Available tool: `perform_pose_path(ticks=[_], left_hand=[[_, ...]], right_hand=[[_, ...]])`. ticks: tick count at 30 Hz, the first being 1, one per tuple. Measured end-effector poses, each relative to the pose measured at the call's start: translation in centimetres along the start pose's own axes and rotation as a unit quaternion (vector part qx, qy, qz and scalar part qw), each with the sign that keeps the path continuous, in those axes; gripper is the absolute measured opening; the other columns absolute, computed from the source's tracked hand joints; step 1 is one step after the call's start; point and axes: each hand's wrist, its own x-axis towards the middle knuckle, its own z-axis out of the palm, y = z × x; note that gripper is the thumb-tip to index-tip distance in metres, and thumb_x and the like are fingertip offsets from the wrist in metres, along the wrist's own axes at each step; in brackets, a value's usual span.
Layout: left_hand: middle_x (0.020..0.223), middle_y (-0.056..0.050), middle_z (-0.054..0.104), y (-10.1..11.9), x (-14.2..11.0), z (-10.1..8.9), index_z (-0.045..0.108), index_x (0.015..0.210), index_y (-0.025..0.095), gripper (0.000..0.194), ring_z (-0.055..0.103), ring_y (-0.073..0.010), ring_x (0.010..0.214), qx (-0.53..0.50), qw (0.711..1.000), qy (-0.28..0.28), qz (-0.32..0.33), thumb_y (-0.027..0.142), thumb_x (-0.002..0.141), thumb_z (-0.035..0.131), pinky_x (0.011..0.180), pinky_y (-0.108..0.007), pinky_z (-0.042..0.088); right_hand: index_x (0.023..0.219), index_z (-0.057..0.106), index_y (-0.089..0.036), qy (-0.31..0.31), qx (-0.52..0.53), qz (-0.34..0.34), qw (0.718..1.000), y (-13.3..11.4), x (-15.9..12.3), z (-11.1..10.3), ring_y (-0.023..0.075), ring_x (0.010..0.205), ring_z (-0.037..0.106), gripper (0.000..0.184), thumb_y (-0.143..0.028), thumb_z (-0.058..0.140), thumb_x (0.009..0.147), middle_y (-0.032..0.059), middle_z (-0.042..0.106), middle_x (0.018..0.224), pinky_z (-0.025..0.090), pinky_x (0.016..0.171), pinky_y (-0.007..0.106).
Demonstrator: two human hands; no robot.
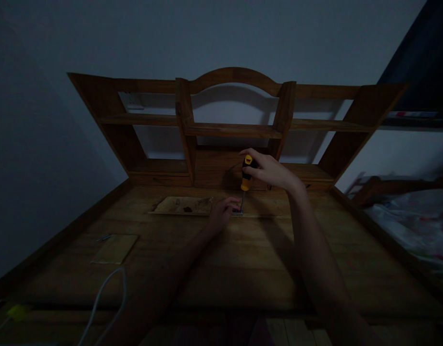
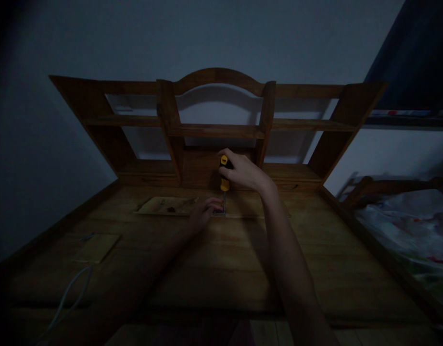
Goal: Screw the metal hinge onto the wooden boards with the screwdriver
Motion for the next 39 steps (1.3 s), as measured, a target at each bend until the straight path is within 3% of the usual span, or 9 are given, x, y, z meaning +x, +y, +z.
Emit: perform_pose_path(ticks=[9, 12, 15, 18, 21, 27, 31, 35, 39], left_hand=[[0.103, -0.004, 0.07, -0.1, 0.0, 0.1, 0.069, 0.097, 0.017, 0.027, 0.066, -0.0173, 0.1, -0.001, 1.0, 0.001, 0.007, 0.017, 0.089, 0.043, 0.096, -0.035, 0.049], [0.103, -0.004, 0.07, 0.3, 0.0, 0.0, 0.069, 0.097, 0.017, 0.027, 0.066, -0.0169, 0.099, -0.004, 1.0, -0.002, 0.002, 0.018, 0.089, 0.043, 0.097, -0.035, 0.049], [0.103, -0.003, 0.071, 0.5, 0.0, 0.0, 0.069, 0.097, 0.017, 0.028, 0.066, -0.0169, 0.099, -0.003, 1.0, -0.004, 0.0, 0.018, 0.089, 0.042, 0.097, -0.035, 0.049], [0.102, -0.003, 0.071, 0.4, 0.0, 0.0, 0.068, 0.099, 0.017, 0.029, 0.066, -0.0172, 0.1, 0.007, 1.0, -0.003, -0.005, 0.016, 0.089, 0.042, 0.097, -0.036, 0.049], [0.101, -0.003, 0.071, 0.1, 0.0, 0.0, 0.068, 0.098, 0.017, 0.028, 0.067, -0.0169, 0.098, 0.008, 1.0, 0.007, 0.002, 0.016, 0.089, 0.041, 0.096, -0.035, 0.049], [0.103, -0.004, 0.07, 0.3, 0.0, 0.0, 0.069, 0.096, 0.017, 0.027, 0.066, -0.017, 0.1, 0.011, 1.0, 0.007, 0.017, 0.017, 0.09, 0.042, 0.096, -0.034, 0.048], [0.106, -0.003, 0.07, 0.5, 0.0, 0.0, 0.07, 0.094, 0.017, 0.029, 0.066, -0.0163, 0.098, 0.014, 1.0, 0.006, 0.015, 0.017, 0.09, 0.042, 0.095, -0.034, 0.049], [0.104, -0.004, 0.07, 0.0, 0.0, 0.1, 0.069, 0.098, 0.017, 0.027, 0.066, -0.0172, 0.098, 0.002, 1.0, 0.009, 0.005, 0.019, 0.09, 0.043, 0.097, -0.035, 0.049], [0.102, -0.004, 0.071, -0.3, 0.0, 0.2, 0.068, 0.103, 0.017, 0.028, 0.067, -0.0171, 0.095, 0.005, 1.0, 0.008, -0.009, 0.019, 0.09, 0.043, 0.095, -0.034, 0.05]], right_hand=[[0.114, 0.054, -0.018, 0.04, -0.036, -0.012, 0.998, 0.3, 0.3, 0.8, 0.0199, 0.082, 0.06, 0.031, -0.041, 0.059, 0.093, 0.0046, 0.064, 0.09, 0.042, 0.072, 0.029], [0.108, 0.054, -0.018, 0.07, -0.081, 0.001, 0.994, 0.3, 0.3, 1.2, 0.0214, 0.078, 0.06, 0.036, -0.05, 0.058, 0.093, 0.0065, 0.063, 0.086, 0.04, 0.066, 0.029], [0.118, 0.055, -0.019, 0.062, -0.079, 0.03, 0.995, 0.3, 0.1, 1.0, 0.0228, 0.078, 0.06, 0.046, -0.056, 0.057, 0.092, 0.0083, 0.062, 0.088, 0.041, 0.068, 0.03], [0.136, 0.05, -0.022, 0.024, -0.021, 0.02, 0.999, 0.2, -0.1, 0.3, 0.0219, 0.085, 0.06, 0.049, -0.043, 0.056, 0.093, 0.007, 0.063, 0.096, 0.044, 0.076, 0.031], [0.139, 0.049, -0.023, 0.005, 0.006, -0.016, 1.0, 0.1, -0.1, -0.1, 0.0202, 0.089, 0.06, 0.051, -0.03, 0.056, 0.089, 0.0045, 0.064, 0.099, 0.044, 0.078, 0.029], [0.121, 0.058, -0.02, 0.051, -0.034, -0.024, 0.998, 0.1, 0.3, 0.8, 0.0206, 0.086, 0.061, 0.036, -0.043, 0.058, 0.093, 0.0046, 0.065, 0.094, 0.042, 0.076, 0.029], [0.116, 0.059, -0.018, 0.077, -0.096, 0.007, 0.992, 0.0, 0.3, 1.0, 0.0247, 0.085, 0.061, 0.044, -0.055, 0.057, 0.092, 0.0074, 0.065, 0.09, 0.041, 0.074, 0.032], [0.134, 0.053, -0.02, 0.038, -0.037, -0.024, 0.998, -0.1, 0.1, 0.3, 0.021, 0.09, 0.06, 0.046, -0.034, 0.057, 0.09, 0.0067, 0.065, 0.107, 0.043, 0.078, 0.03], [0.13, 0.057, -0.021, 0.021, -0.008, -0.035, 0.999, -0.1, 0.2, 0.1, 0.0172, 0.081, 0.059, 0.041, -0.03, 0.057, 0.09, 0.0031, 0.065, 0.096, 0.042, 0.073, 0.026]])
